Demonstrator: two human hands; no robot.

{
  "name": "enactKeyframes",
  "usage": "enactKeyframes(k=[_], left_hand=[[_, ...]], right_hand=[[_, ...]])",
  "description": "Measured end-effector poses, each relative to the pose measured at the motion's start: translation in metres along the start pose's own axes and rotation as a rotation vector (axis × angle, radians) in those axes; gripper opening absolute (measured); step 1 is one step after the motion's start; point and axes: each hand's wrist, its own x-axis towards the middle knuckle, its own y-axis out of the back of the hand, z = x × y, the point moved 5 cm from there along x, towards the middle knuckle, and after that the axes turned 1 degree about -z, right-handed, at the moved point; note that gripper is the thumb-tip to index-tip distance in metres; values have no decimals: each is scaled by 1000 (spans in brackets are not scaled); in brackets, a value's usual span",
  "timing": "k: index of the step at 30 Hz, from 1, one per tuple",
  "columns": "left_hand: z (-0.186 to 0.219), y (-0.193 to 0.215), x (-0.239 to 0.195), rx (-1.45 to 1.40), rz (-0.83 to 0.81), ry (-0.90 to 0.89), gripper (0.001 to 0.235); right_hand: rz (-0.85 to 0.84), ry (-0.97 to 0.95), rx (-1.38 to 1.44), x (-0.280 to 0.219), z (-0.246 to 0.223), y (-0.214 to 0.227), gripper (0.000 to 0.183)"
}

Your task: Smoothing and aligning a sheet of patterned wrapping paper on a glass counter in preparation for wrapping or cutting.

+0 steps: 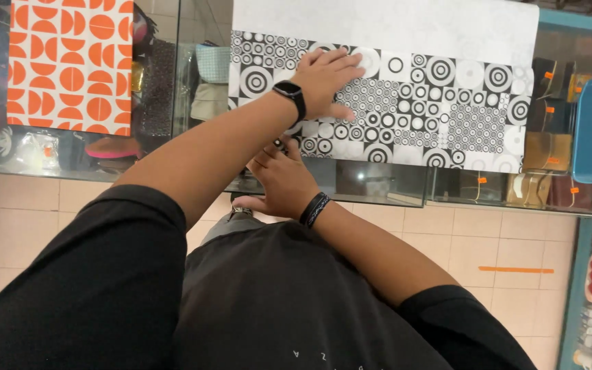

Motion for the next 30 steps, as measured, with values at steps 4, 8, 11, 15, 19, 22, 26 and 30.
enactKeyframes(k=[4, 8, 11, 15, 19, 22, 26, 30], left_hand=[[12, 34, -12, -113, -300, 42, 96], [4, 50, -15, 25, -452, -45, 103], [-6, 44, -13, -9, -402, -129, 103], [-23, 30, -9, -100, -311, -198, 100], [-38, 12, -6, -172, -160, -338, 87], [-43, -8, -8, -162, 33, -447, 73], [-37, -9, -33, -97, 118, -395, 62], [-28, -13, -67, -81, 315, -332, 62]], right_hand=[[52, -14, -9, 16, -24, 2, 85], [42, -80, -93, 27, -35, -3, 87], [-16, -86, -196, 22, -41, -14, 89], [-94, -184, -262, 25, -51, -12, 87], [126, -254, -101, 12, -53, -7, 77], [200, -390, -140, -3, -51, -5, 75], [227, -534, -200, -11, -46, -1, 80], [307, -579, -347, -30, -20, 0, 90]])
